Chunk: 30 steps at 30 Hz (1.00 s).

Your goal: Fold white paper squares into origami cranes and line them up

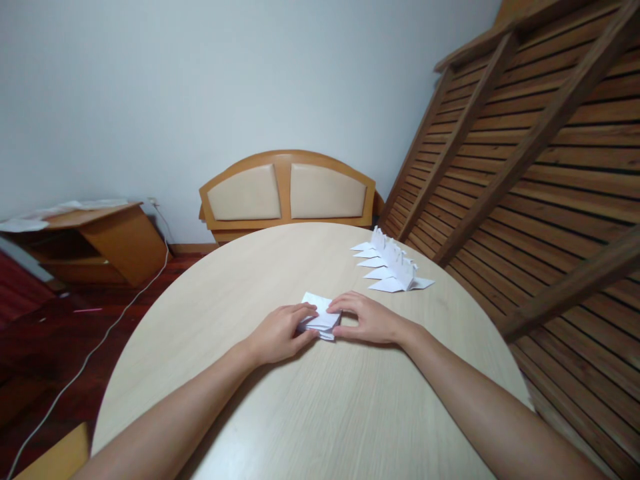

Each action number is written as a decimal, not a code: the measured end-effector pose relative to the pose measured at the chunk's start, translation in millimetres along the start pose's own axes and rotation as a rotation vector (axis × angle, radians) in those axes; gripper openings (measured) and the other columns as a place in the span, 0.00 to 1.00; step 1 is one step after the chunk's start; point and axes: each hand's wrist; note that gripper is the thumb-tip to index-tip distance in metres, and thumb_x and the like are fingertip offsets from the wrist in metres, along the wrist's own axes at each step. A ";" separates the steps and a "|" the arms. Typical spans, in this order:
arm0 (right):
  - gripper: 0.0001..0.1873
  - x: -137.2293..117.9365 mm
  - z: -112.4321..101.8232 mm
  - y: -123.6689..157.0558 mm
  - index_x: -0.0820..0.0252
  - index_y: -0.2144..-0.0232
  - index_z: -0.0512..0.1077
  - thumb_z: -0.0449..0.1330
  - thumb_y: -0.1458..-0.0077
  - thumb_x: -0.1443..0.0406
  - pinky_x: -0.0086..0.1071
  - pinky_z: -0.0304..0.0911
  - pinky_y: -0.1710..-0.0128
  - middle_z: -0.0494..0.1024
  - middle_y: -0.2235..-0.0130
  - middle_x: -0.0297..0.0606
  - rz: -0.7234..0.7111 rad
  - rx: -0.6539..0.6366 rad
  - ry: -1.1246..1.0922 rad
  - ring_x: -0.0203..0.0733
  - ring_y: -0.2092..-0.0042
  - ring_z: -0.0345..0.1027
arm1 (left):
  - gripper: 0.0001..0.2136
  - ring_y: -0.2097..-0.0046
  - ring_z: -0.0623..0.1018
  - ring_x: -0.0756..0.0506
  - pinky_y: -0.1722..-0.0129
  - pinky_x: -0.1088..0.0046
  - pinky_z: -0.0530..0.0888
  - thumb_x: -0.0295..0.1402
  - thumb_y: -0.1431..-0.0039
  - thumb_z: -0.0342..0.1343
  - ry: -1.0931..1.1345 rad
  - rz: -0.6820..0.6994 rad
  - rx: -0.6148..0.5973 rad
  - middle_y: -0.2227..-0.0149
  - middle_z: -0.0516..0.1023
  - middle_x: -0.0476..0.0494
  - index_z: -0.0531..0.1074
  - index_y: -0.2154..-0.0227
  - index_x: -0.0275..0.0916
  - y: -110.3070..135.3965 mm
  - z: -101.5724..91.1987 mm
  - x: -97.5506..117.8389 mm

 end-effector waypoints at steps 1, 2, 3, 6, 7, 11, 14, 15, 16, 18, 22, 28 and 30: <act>0.17 1.0 1.0 -0.5 0.55 0.52 0.77 0.65 0.43 0.57 0.42 0.64 0.46 0.79 0.52 0.42 -0.003 0.013 0.005 0.47 0.50 0.71 | 0.16 0.47 0.78 0.39 0.47 0.61 0.72 0.39 0.35 0.53 0.012 0.002 0.003 0.46 0.77 0.38 0.72 0.48 0.41 -0.1 -0.3 0.7; 0.15 2.1 2.2 -1.2 0.55 0.53 0.78 0.64 0.41 0.59 0.42 0.64 0.47 0.80 0.53 0.41 -0.005 0.024 0.011 0.47 0.50 0.71 | 0.16 0.48 0.78 0.39 0.47 0.61 0.72 0.39 0.35 0.53 0.017 0.002 0.006 0.47 0.78 0.38 0.72 0.48 0.41 -0.3 -0.6 1.7; 0.13 3.1 3.4 -2.0 0.56 0.54 0.78 0.63 0.40 0.61 0.42 0.64 0.47 0.80 0.54 0.41 -0.004 0.035 0.018 0.46 0.50 0.72 | 0.16 0.49 0.78 0.39 0.48 0.62 0.72 0.39 0.36 0.53 0.015 0.001 0.006 0.48 0.78 0.39 0.71 0.47 0.41 -0.6 -1.1 2.9; 0.10 4.0 6.4 -4.8 0.56 0.57 0.78 0.60 0.38 0.64 0.41 0.64 0.49 0.81 0.57 0.40 0.018 0.064 0.045 0.45 0.53 0.72 | 0.14 0.56 0.79 0.40 0.55 0.66 0.73 0.40 0.35 0.52 -0.025 -0.033 -0.004 0.55 0.80 0.40 0.73 0.51 0.41 -1.6 -2.3 6.9; 0.09 3.7 7.1 -5.5 0.56 0.58 0.79 0.59 0.37 0.64 0.40 0.64 0.51 0.82 0.58 0.40 0.031 0.070 0.056 0.45 0.54 0.73 | 0.13 0.59 0.79 0.41 0.58 0.67 0.72 0.40 0.34 0.51 -0.042 -0.059 -0.003 0.58 0.80 0.41 0.74 0.53 0.41 -2.0 -2.2 7.7; 0.11 3.9 9.9 -7.0 0.57 0.56 0.78 0.56 0.35 0.63 0.38 0.65 0.53 0.81 0.58 0.41 0.084 0.084 0.056 0.44 0.56 0.73 | 0.14 0.65 0.78 0.43 0.65 0.70 0.70 0.39 0.30 0.45 -0.045 -0.186 0.057 0.64 0.80 0.41 0.74 0.56 0.40 -3.5 3.6 5.0; 0.14 7.1 13.8 -7.3 0.57 0.49 0.74 0.54 0.34 0.65 0.39 0.65 0.52 0.80 0.53 0.43 0.128 0.129 0.050 0.45 0.54 0.74 | 0.18 0.63 0.80 0.43 0.64 0.69 0.72 0.36 0.30 0.44 0.008 -0.247 0.119 0.58 0.81 0.39 0.63 0.41 0.39 -3.8 11.3 -2.0; 0.15 8.3 15.4 -7.3 0.58 0.47 0.73 0.54 0.34 0.66 0.39 0.65 0.53 0.80 0.54 0.44 0.142 0.145 0.055 0.45 0.55 0.74 | 0.20 0.62 0.80 0.42 0.63 0.68 0.73 0.34 0.31 0.45 0.019 -0.246 0.130 0.56 0.81 0.37 0.59 0.38 0.39 -3.7 13.6 -4.5; 0.16 9.3 17.0 -7.4 0.58 0.46 0.71 0.54 0.34 0.66 0.39 0.65 0.54 0.80 0.55 0.44 0.153 0.159 0.059 0.45 0.56 0.74 | 0.22 0.59 0.80 0.42 0.61 0.67 0.74 0.32 0.31 0.45 0.025 -0.231 0.139 0.53 0.80 0.36 0.56 0.36 0.40 -3.5 15.5 -6.8; 0.19 10.5 19.8 -7.5 0.58 0.42 0.67 0.54 0.35 0.68 0.38 0.66 0.55 0.79 0.57 0.43 0.158 0.181 0.058 0.44 0.57 0.73 | 0.25 0.51 0.79 0.41 0.55 0.64 0.75 0.29 0.33 0.46 0.023 -0.170 0.162 0.46 0.75 0.34 0.52 0.34 0.42 -3.0 18.2 -10.3; 0.25 10.2 21.5 -8.0 0.53 0.39 0.64 0.54 0.37 0.72 0.40 0.66 0.49 0.76 0.51 0.42 0.083 0.202 0.038 0.43 0.51 0.71 | 0.29 0.43 0.74 0.39 0.48 0.59 0.75 0.24 0.34 0.45 -0.038 -0.081 0.196 0.33 0.60 0.35 0.51 0.32 0.48 -2.1 20.2 -12.7; 0.14 15.1 22.3 -8.2 0.57 0.53 0.75 0.53 0.35 0.71 0.40 0.65 0.47 0.76 0.51 0.43 0.044 0.163 0.092 0.44 0.49 0.70 | 0.17 0.42 0.74 0.37 0.45 0.57 0.75 0.29 0.34 0.50 -0.184 -0.114 0.143 0.31 0.57 0.34 0.71 0.44 0.41 -2.6 22.2 -11.7; 0.13 16.7 23.2 -8.3 0.58 0.54 0.76 0.54 0.36 0.71 0.40 0.65 0.47 0.77 0.53 0.43 0.053 0.156 0.124 0.44 0.50 0.70 | 0.15 0.40 0.72 0.37 0.42 0.57 0.72 0.31 0.33 0.51 -0.227 -0.109 0.134 0.35 0.66 0.36 0.72 0.46 0.39 -3.6 22.0 -11.3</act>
Point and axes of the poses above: each hand's wrist, its own y-axis away from the middle knuckle, its own z-axis out of the palm, x = y × z
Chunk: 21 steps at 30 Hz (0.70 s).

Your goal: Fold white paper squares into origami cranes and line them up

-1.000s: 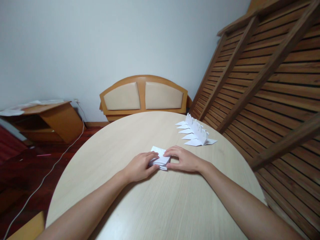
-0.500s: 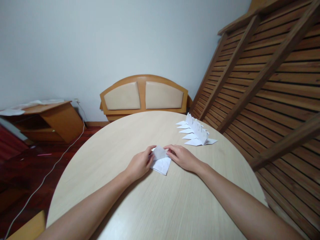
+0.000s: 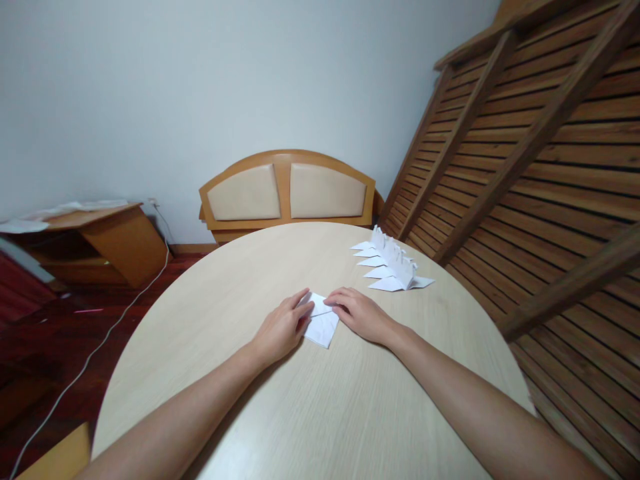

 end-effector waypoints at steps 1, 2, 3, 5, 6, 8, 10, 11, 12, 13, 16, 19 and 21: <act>0.13 0.1 0.3 0.0 0.59 0.54 0.76 0.55 0.36 0.71 0.40 0.65 0.47 0.78 0.53 0.42 0.003 -0.003 0.011 0.45 0.50 0.70 | 0.15 0.39 0.72 0.38 0.41 0.58 0.72 0.31 0.33 0.50 -0.016 0.005 -0.004 0.38 0.70 0.36 0.73 0.46 0.39 -0.6 -0.4 0.3; 0.12 -0.2 0.4 -0.1 0.59 0.54 0.76 0.55 0.36 0.70 0.40 0.65 0.48 0.78 0.53 0.42 0.005 -0.004 0.019 0.45 0.50 0.70 | 0.15 0.40 0.72 0.39 0.40 0.59 0.71 0.31 0.32 0.49 -0.028 0.011 -0.009 0.41 0.73 0.37 0.73 0.46 0.38 -1.2 -1.1 0.6; 0.12 -0.8 0.3 -0.1 0.59 0.54 0.76 0.56 0.36 0.70 0.40 0.65 0.48 0.78 0.53 0.42 0.005 -0.005 0.024 0.45 0.50 0.70 | 0.15 0.40 0.73 0.40 0.41 0.60 0.71 0.31 0.31 0.49 -0.036 0.017 -0.016 0.42 0.75 0.38 0.73 0.47 0.38 -1.8 -2.0 0.9; 0.12 -2.8 -0.2 0.0 0.59 0.53 0.76 0.57 0.37 0.69 0.40 0.65 0.48 0.78 0.53 0.42 0.006 -0.007 0.028 0.45 0.50 0.70 | 0.15 0.41 0.74 0.41 0.42 0.62 0.72 0.29 0.31 0.47 -0.051 0.016 -0.035 0.44 0.76 0.39 0.74 0.47 0.39 -2.6 -4.2 1.6; 0.12 -3.9 -0.4 0.1 0.59 0.53 0.76 0.57 0.37 0.69 0.40 0.65 0.48 0.78 0.53 0.42 0.009 -0.005 0.028 0.45 0.51 0.70 | 0.15 0.42 0.75 0.41 0.43 0.62 0.73 0.28 0.32 0.47 -0.059 0.004 -0.045 0.44 0.77 0.39 0.74 0.48 0.39 -2.9 -5.4 2.0; 0.12 -5.9 -0.6 0.1 0.59 0.53 0.76 0.59 0.38 0.67 0.40 0.65 0.49 0.79 0.54 0.42 0.021 0.005 0.025 0.45 0.51 0.70 | 0.15 0.45 0.78 0.41 0.48 0.64 0.76 0.26 0.33 0.48 -0.075 -0.037 -0.064 0.46 0.78 0.41 0.74 0.48 0.41 -3.3 -7.8 2.6; 0.12 -7.5 -0.5 -0.3 0.59 0.53 0.77 0.61 0.39 0.66 0.40 0.65 0.49 0.79 0.54 0.42 0.042 0.022 0.019 0.45 0.52 0.71 | 0.15 0.50 0.81 0.41 0.54 0.66 0.78 0.24 0.34 0.49 -0.088 -0.077 -0.062 0.48 0.80 0.42 0.73 0.49 0.42 -3.6 -9.6 2.9; 0.13 -8.2 -0.6 -0.7 0.59 0.53 0.77 0.61 0.40 0.66 0.40 0.65 0.50 0.80 0.54 0.42 0.053 0.031 0.012 0.45 0.52 0.72 | 0.15 0.53 0.82 0.42 0.56 0.67 0.78 0.24 0.35 0.50 -0.094 -0.085 -0.050 0.50 0.81 0.42 0.73 0.49 0.42 -3.7 -10.4 3.0; 0.13 -8.8 -0.9 -1.2 0.58 0.53 0.77 0.61 0.40 0.67 0.40 0.66 0.50 0.80 0.54 0.42 0.065 0.043 0.001 0.45 0.52 0.72 | 0.16 0.54 0.82 0.42 0.57 0.67 0.78 0.23 0.35 0.50 -0.099 -0.083 -0.034 0.51 0.81 0.42 0.72 0.48 0.42 -3.8 -11.3 3.2; 0.13 -9.4 -1.6 -1.9 0.58 0.53 0.77 0.61 0.40 0.68 0.39 0.66 0.51 0.81 0.54 0.41 0.079 0.059 -0.013 0.44 0.52 0.73 | 0.16 0.55 0.82 0.42 0.57 0.67 0.78 0.22 0.35 0.50 -0.106 -0.074 -0.013 0.51 0.81 0.42 0.72 0.48 0.41 -3.8 -12.3 3.4; 0.11 -12.3 -6.7 -3.8 0.57 0.56 0.78 0.59 0.38 0.69 0.38 0.67 0.53 0.82 0.56 0.38 0.094 0.118 -0.026 0.43 0.55 0.75 | 0.14 0.58 0.83 0.41 0.58 0.64 0.79 0.24 0.35 0.51 -0.148 -0.012 0.058 0.55 0.83 0.41 0.73 0.50 0.39 -4.0 -16.9 5.4; 0.11 -18.7 -15.6 -4.3 0.56 0.56 0.79 0.59 0.38 0.70 0.40 0.66 0.53 0.83 0.57 0.37 0.023 0.194 0.071 0.44 0.55 0.76 | 0.11 0.58 0.83 0.40 0.58 0.61 0.80 0.27 0.34 0.52 -0.215 0.109 0.169 0.57 0.83 0.39 0.75 0.53 0.37 -4.8 -24.1 9.3; 0.11 -25.3 -21.6 -3.8 0.55 0.55 0.78 0.60 0.38 0.70 0.42 0.64 0.54 0.83 0.56 0.37 -0.074 0.233 0.165 0.46 0.55 0.76 | 0.12 0.54 0.83 0.40 0.55 0.60 0.80 0.27 0.33 0.51 -0.255 0.201 0.257 0.54 0.83 0.38 0.75 0.51 0.36 -5.4 -29.2 12.2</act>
Point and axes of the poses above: each hand's wrist, its own y-axis away from the middle knuckle, its own z-axis out of the palm, x = y × z
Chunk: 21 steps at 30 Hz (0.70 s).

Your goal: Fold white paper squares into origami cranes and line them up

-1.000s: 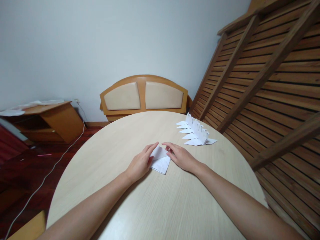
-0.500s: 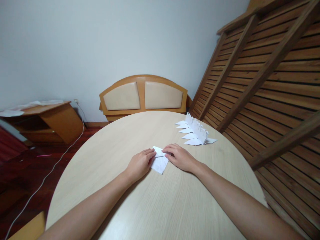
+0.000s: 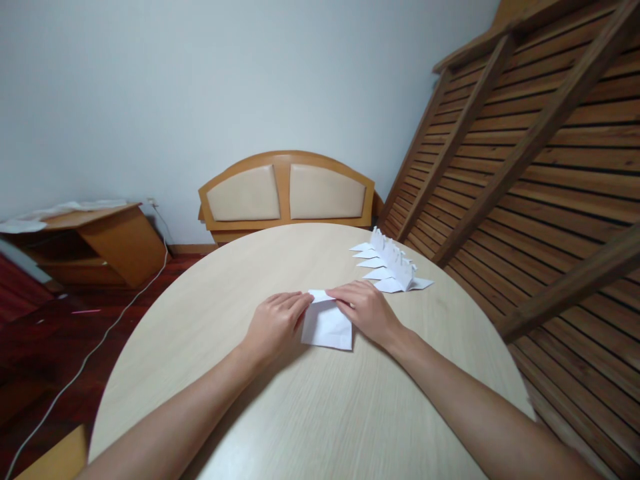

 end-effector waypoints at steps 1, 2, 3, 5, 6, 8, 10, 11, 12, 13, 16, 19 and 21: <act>0.12 -3.2 -3.1 -0.5 0.55 0.53 0.78 0.61 0.38 0.69 0.42 0.63 0.55 0.83 0.55 0.38 -0.060 0.019 0.029 0.47 0.55 0.75 | 0.13 0.53 0.82 0.40 0.54 0.59 0.80 0.26 0.33 0.50 -0.017 0.034 0.039 0.53 0.82 0.38 0.74 0.49 0.36 -1.0 -2.4 0.5; 0.13 -6.5 -5.6 -1.0 0.55 0.52 0.77 0.61 0.38 0.69 0.42 0.63 0.55 0.83 0.54 0.38 -0.108 0.039 0.046 0.46 0.55 0.75 | 0.14 0.51 0.82 0.40 0.54 0.59 0.80 0.25 0.33 0.50 -0.032 0.063 0.070 0.51 0.81 0.38 0.73 0.48 0.36 -1.7 -4.6 0.8; 0.14 -9.5 -7.6 -1.3 0.54 0.50 0.76 0.60 0.38 0.70 0.41 0.63 0.55 0.82 0.54 0.38 -0.136 0.068 0.047 0.46 0.55 0.75 | 0.15 0.50 0.81 0.40 0.53 0.60 0.80 0.25 0.32 0.49 -0.043 0.084 0.096 0.50 0.81 0.38 0.72 0.46 0.35 -2.2 -6.6 0.7; 0.17 -13.8 -9.6 -2.0 0.54 0.47 0.74 0.60 0.38 0.72 0.40 0.62 0.55 0.82 0.53 0.37 -0.159 0.130 0.029 0.44 0.54 0.74 | 0.16 0.49 0.81 0.41 0.53 0.60 0.80 0.24 0.32 0.48 -0.054 0.108 0.143 0.48 0.80 0.38 0.71 0.44 0.35 -2.3 -9.9 -0.6; 0.18 -14.9 -9.8 -2.4 0.55 0.46 0.73 0.60 0.38 0.72 0.39 0.62 0.55 0.81 0.52 0.38 -0.159 0.159 0.019 0.44 0.53 0.74 | 0.17 0.49 0.81 0.41 0.53 0.61 0.80 0.24 0.32 0.47 -0.058 0.114 0.168 0.47 0.79 0.38 0.70 0.43 0.35 -2.1 -11.3 -1.9; 0.19 -15.0 -9.4 -3.1 0.57 0.46 0.71 0.61 0.39 0.72 0.38 0.62 0.55 0.81 0.52 0.39 -0.155 0.206 0.013 0.43 0.54 0.74 | 0.18 0.48 0.81 0.42 0.52 0.61 0.80 0.24 0.32 0.47 -0.063 0.118 0.215 0.47 0.79 0.38 0.69 0.42 0.36 -1.3 -13.7 -5.8; 0.16 -13.1 -9.2 -3.4 0.58 0.49 0.72 0.60 0.39 0.73 0.38 0.62 0.56 0.82 0.55 0.38 -0.166 0.238 0.020 0.43 0.56 0.74 | 0.19 0.47 0.80 0.43 0.51 0.62 0.80 0.23 0.32 0.47 -0.061 0.124 0.240 0.46 0.78 0.39 0.68 0.41 0.37 -0.4 -15.2 -10.4; 0.15 -11.7 -9.3 -3.4 0.58 0.51 0.73 0.60 0.39 0.74 0.38 0.62 0.56 0.82 0.57 0.37 -0.171 0.248 0.021 0.43 0.58 0.74 | 0.19 0.46 0.79 0.43 0.51 0.62 0.80 0.23 0.32 0.47 -0.057 0.127 0.242 0.45 0.78 0.39 0.68 0.41 0.37 0.0 -15.4 -12.7; 0.14 -10.2 -9.7 -3.2 0.57 0.54 0.74 0.59 0.40 0.75 0.38 0.62 0.57 0.82 0.59 0.37 -0.174 0.251 0.020 0.42 0.58 0.73 | 0.19 0.46 0.79 0.43 0.50 0.62 0.79 0.23 0.32 0.47 -0.050 0.130 0.235 0.45 0.77 0.39 0.68 0.41 0.37 0.4 -15.2 -14.7; 0.14 -8.6 -10.0 -2.9 0.57 0.55 0.75 0.58 0.40 0.76 0.38 0.62 0.56 0.82 0.59 0.36 -0.177 0.246 0.016 0.42 0.58 0.73 | 0.20 0.45 0.79 0.43 0.50 0.62 0.79 0.22 0.32 0.46 -0.043 0.130 0.219 0.44 0.77 0.40 0.68 0.41 0.38 0.8 -14.5 -16.3; 0.13 -3.2 -10.3 -1.3 0.56 0.57 0.76 0.58 0.39 0.75 0.39 0.62 0.55 0.82 0.58 0.36 -0.197 0.187 0.008 0.43 0.56 0.72 | 0.20 0.45 0.79 0.44 0.50 0.62 0.79 0.22 0.33 0.45 -0.022 0.127 0.145 0.44 0.77 0.41 0.69 0.42 0.38 2.1 -9.7 -18.7; 0.11 1.6 -7.8 0.5 0.55 0.57 0.78 0.60 0.38 0.72 0.39 0.63 0.56 0.82 0.57 0.36 -0.257 0.061 0.005 0.43 0.56 0.71 | 0.21 0.45 0.78 0.41 0.44 0.53 0.74 0.22 0.35 0.48 -0.025 0.100 0.014 0.44 0.77 0.42 0.71 0.43 0.40 3.6 -2.0 -18.5; 0.11 3.6 -5.2 1.4 0.55 0.57 0.78 0.61 0.39 0.71 0.38 0.63 0.57 0.82 0.57 0.36 -0.281 -0.028 -0.007 0.43 0.56 0.71 | 0.21 0.44 0.77 0.40 0.42 0.49 0.71 0.22 0.36 0.49 -0.018 0.097 -0.100 0.43 0.76 0.41 0.71 0.42 0.42 5.0 3.1 -19.2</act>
Point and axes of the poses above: each hand's wrist, its own y-axis away from the middle knuckle, its own z-axis out of the palm, x = y × z
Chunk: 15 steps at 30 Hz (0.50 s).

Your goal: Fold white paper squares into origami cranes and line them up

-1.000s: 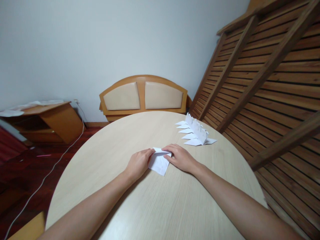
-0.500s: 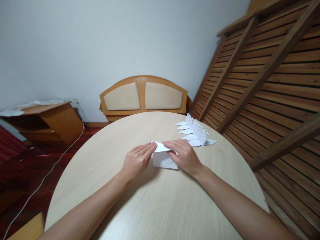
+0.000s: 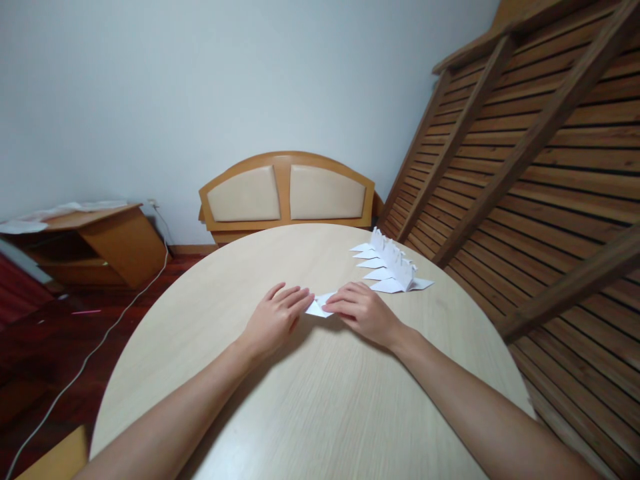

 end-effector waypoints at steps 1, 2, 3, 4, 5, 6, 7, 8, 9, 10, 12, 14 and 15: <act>0.11 0.4 1.3 0.4 0.54 0.57 0.79 0.62 0.40 0.71 0.38 0.63 0.56 0.82 0.58 0.36 0.001 -0.042 -0.015 0.43 0.56 0.71 | 0.21 0.43 0.77 0.40 0.42 0.49 0.71 0.22 0.36 0.49 0.020 0.010 -0.055 0.43 0.76 0.41 0.70 0.42 0.42 0.6 2.2 -0.8; 0.11 0.7 2.3 0.7 0.54 0.57 0.79 0.62 0.40 0.71 0.38 0.64 0.55 0.82 0.58 0.36 0.008 -0.081 -0.030 0.43 0.56 0.71 | 0.22 0.43 0.76 0.40 0.42 0.51 0.72 0.22 0.36 0.49 0.045 0.020 -0.100 0.43 0.76 0.40 0.70 0.41 0.42 1.2 4.0 -2.0; 0.11 1.0 3.2 0.9 0.54 0.57 0.79 0.63 0.41 0.71 0.39 0.64 0.54 0.82 0.58 0.36 0.020 -0.121 -0.046 0.43 0.55 0.71 | 0.23 0.42 0.76 0.41 0.43 0.53 0.73 0.22 0.36 0.49 0.073 0.026 -0.135 0.42 0.75 0.40 0.69 0.41 0.43 1.8 5.4 -3.4; 0.11 1.3 3.8 1.1 0.54 0.57 0.79 0.63 0.42 0.71 0.39 0.64 0.52 0.82 0.57 0.36 0.037 -0.158 -0.062 0.43 0.54 0.71 | 0.23 0.42 0.76 0.42 0.43 0.54 0.73 0.21 0.37 0.48 0.099 0.024 -0.158 0.42 0.75 0.40 0.69 0.40 0.43 2.3 6.2 -4.9; 0.12 1.7 4.1 1.4 0.54 0.57 0.79 0.63 0.42 0.72 0.40 0.64 0.51 0.82 0.57 0.36 0.056 -0.185 -0.075 0.43 0.53 0.71 | 0.24 0.42 0.76 0.42 0.44 0.56 0.73 0.20 0.38 0.48 0.122 0.014 -0.166 0.42 0.76 0.40 0.69 0.41 0.42 2.6 6.4 -6.2; 0.13 2.2 4.2 1.6 0.54 0.56 0.79 0.63 0.43 0.72 0.40 0.64 0.50 0.82 0.56 0.36 0.078 -0.201 -0.085 0.43 0.53 0.71 | 0.24 0.43 0.77 0.42 0.44 0.56 0.74 0.19 0.39 0.47 0.141 -0.002 -0.161 0.43 0.76 0.40 0.70 0.41 0.42 2.6 6.2 -7.1; 0.14 2.7 4.1 2.0 0.55 0.56 0.79 0.62 0.43 0.72 0.41 0.64 0.50 0.82 0.56 0.37 0.102 -0.201 -0.094 0.44 0.53 0.72 | 0.24 0.45 0.78 0.42 0.45 0.58 0.74 0.18 0.39 0.47 0.158 -0.018 -0.147 0.45 0.78 0.40 0.71 0.43 0.41 2.5 5.4 -7.4; 0.14 3.3 3.9 2.4 0.55 0.56 0.78 0.62 0.42 0.72 0.41 0.64 0.50 0.82 0.56 0.37 0.131 -0.185 -0.106 0.44 0.53 0.73 | 0.23 0.48 0.80 0.43 0.47 0.59 0.75 0.19 0.39 0.46 0.175 -0.035 -0.129 0.47 0.79 0.40 0.72 0.44 0.41 2.1 4.1 -6.9; 0.13 3.7 3.7 2.8 0.55 0.56 0.78 0.61 0.41 0.72 0.41 0.65 0.50 0.82 0.57 0.37 0.166 -0.159 -0.124 0.44 0.54 0.73 | 0.22 0.50 0.81 0.43 0.49 0.60 0.76 0.19 0.39 0.46 0.192 -0.057 -0.112 0.49 0.80 0.40 0.73 0.46 0.41 1.5 2.4 -5.5; 0.12 4.0 3.5 3.2 0.55 0.57 0.78 0.60 0.40 0.71 0.41 0.65 0.51 0.82 0.58 0.37 0.207 -0.121 -0.151 0.43 0.54 0.74 | 0.21 0.53 0.82 0.43 0.52 0.62 0.77 0.20 0.39 0.46 0.214 -0.085 -0.099 0.52 0.82 0.41 0.74 0.48 0.40 0.7 0.3 -3.3; 0.09 4.1 3.5 3.6 0.55 0.58 0.78 0.60 0.39 0.69 0.39 0.67 0.52 0.82 0.58 0.37 0.314 -0.020 -0.235 0.42 0.55 0.75 | 0.18 0.58 0.82 0.44 0.57 0.66 0.78 0.23 0.38 0.47 0.275 -0.168 -0.085 0.57 0.83 0.42 0.75 0.50 0.40 -1.4 -4.4 3.0; 0.07 3.8 4.0 3.2 0.56 0.58 0.77 0.63 0.40 0.64 0.37 0.69 0.55 0.82 0.59 0.37 0.447 0.108 -0.332 0.42 0.57 0.76 | 0.15 0.62 0.81 0.45 0.61 0.68 0.77 0.25 0.38 0.47 0.363 -0.287 -0.066 0.61 0.83 0.44 0.75 0.54 0.39 -3.9 -8.2 10.1; 0.09 3.7 4.5 2.6 0.56 0.58 0.76 0.65 0.42 0.62 0.36 0.69 0.56 0.81 0.59 0.38 0.514 0.179 -0.377 0.43 0.58 0.76 | 0.14 0.63 0.80 0.45 0.63 0.69 0.76 0.26 0.38 0.47 0.420 -0.344 -0.057 0.63 0.82 0.44 0.76 0.56 0.39 -5.1 -9.1 13.2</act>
Point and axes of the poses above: each hand's wrist, its own y-axis away from the middle knuckle, its own z-axis out of the palm, x = y × z
